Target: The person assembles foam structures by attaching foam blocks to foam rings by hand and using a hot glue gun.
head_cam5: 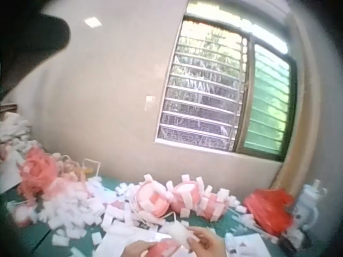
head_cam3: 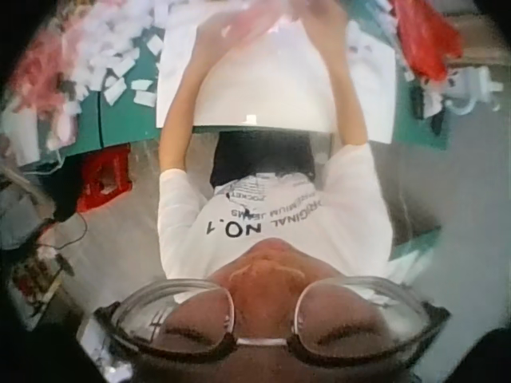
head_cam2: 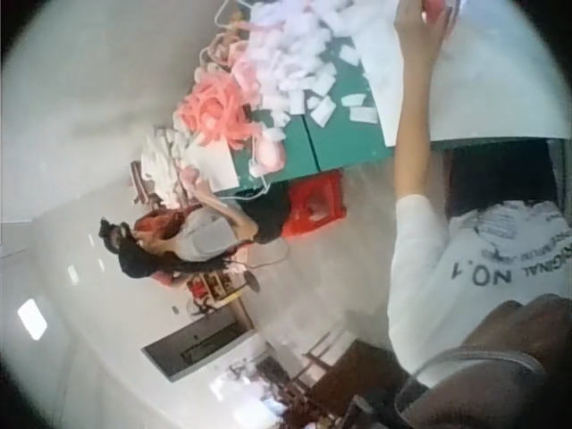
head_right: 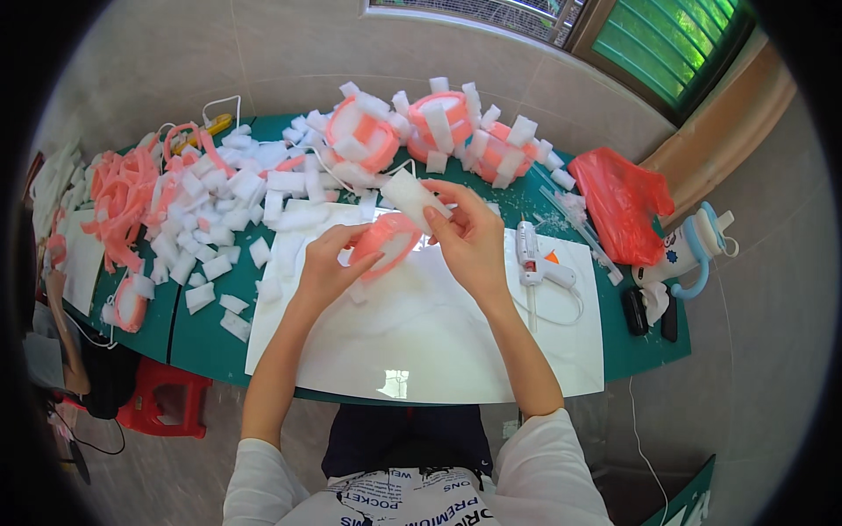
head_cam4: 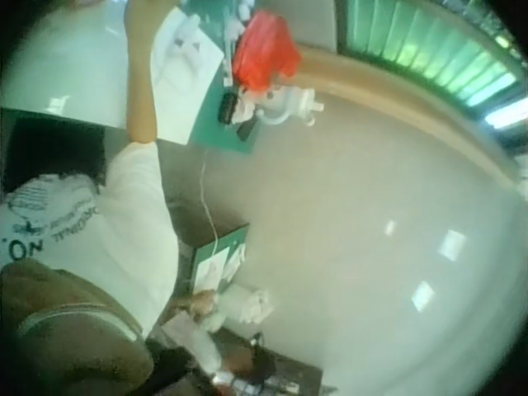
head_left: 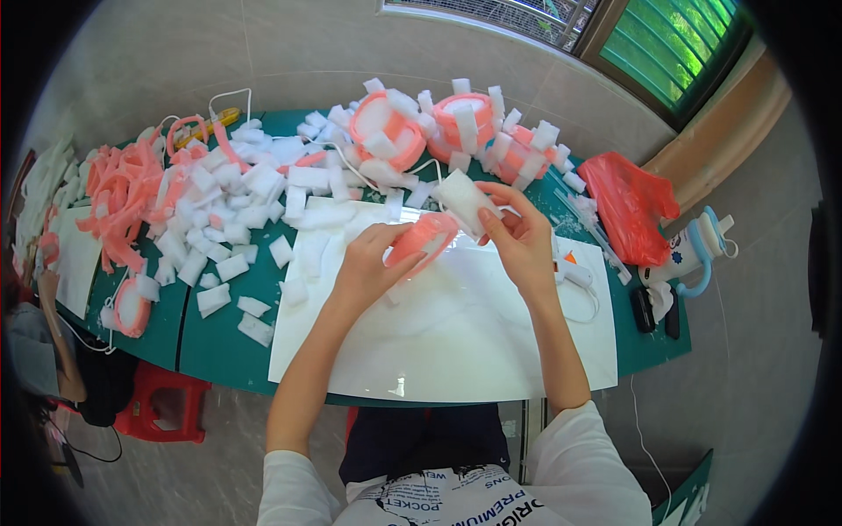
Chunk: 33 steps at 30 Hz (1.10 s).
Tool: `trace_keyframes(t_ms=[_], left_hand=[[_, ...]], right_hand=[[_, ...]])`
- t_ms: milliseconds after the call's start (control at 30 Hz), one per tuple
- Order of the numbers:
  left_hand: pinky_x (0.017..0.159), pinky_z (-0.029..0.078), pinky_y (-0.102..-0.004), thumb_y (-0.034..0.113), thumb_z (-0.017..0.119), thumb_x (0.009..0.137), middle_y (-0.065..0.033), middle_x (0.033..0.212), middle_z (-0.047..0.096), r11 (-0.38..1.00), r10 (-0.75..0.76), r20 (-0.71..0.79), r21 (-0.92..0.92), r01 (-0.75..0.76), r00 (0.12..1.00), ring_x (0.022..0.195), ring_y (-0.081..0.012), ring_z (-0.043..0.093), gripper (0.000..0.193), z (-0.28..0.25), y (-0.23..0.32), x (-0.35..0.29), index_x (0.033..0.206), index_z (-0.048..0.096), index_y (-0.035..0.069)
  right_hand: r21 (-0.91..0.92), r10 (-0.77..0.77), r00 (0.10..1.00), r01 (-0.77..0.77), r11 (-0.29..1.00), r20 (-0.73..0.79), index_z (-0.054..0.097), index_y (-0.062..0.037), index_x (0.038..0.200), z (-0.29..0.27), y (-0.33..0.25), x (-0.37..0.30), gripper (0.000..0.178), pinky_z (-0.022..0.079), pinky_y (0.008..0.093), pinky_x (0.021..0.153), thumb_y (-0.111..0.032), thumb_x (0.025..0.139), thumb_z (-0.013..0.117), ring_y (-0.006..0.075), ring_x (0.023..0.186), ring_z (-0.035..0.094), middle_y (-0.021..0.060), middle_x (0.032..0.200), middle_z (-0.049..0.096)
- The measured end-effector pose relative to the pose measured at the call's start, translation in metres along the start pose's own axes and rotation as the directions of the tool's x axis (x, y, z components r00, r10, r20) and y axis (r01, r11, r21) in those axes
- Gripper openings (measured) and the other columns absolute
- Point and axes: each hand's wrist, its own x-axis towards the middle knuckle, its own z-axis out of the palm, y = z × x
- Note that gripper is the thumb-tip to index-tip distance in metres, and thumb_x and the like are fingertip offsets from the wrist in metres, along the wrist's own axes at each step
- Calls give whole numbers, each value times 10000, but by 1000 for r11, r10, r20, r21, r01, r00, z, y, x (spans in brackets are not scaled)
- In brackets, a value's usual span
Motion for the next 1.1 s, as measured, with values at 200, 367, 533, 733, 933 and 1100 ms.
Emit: trace_keyframes(t_ms=[200,367,533,733,933,1100], left_hand=[[669,485,-299,146,741,669,-125,861,610,998,-65,36,-22,65,997,768,-235,598,370,0,4,-3,976,604,-10],[667,484,-272,127,759,647,-89,819,629,997,-80,12,-20,80,997,724,-181,614,384,2,5,-4,977,613,-4],[662,494,-284,145,750,663,-117,848,606,997,-76,35,-9,76,997,750,-219,599,369,1,9,-2,961,605,-17],[637,483,-260,124,764,640,-83,811,631,998,-68,-6,-9,68,998,715,-170,611,368,4,7,-4,953,617,1],[605,463,-237,112,746,655,-76,791,636,996,-89,-9,10,89,996,689,-150,604,335,3,8,-3,946,619,6],[599,456,-228,103,736,662,-80,800,637,989,-151,-11,-3,151,988,681,-143,602,316,3,8,-1,937,617,2]], right_hand=[[43,144,990,-144,989,5,628,-50,1060,5,22,-5,239,466,214,473,-40,836,543,113,525,582,69,745,573],[-56,124,992,-122,991,22,654,-44,1008,9,24,-4,226,455,209,450,-14,823,528,122,500,574,78,734,563],[-340,2,988,52,939,156,636,-30,998,8,14,-2,211,462,270,510,-22,811,537,193,566,573,109,727,536],[-452,-75,962,192,871,264,594,-33,990,11,4,-5,223,455,328,605,-88,776,614,275,694,567,138,808,536],[-453,-136,946,263,852,293,616,-34,1012,7,15,-4,301,426,270,570,-88,722,677,193,612,533,100,800,569],[-452,-92,948,229,862,304,621,-40,1029,7,19,-3,327,439,269,585,-87,712,685,192,632,546,99,777,569]])
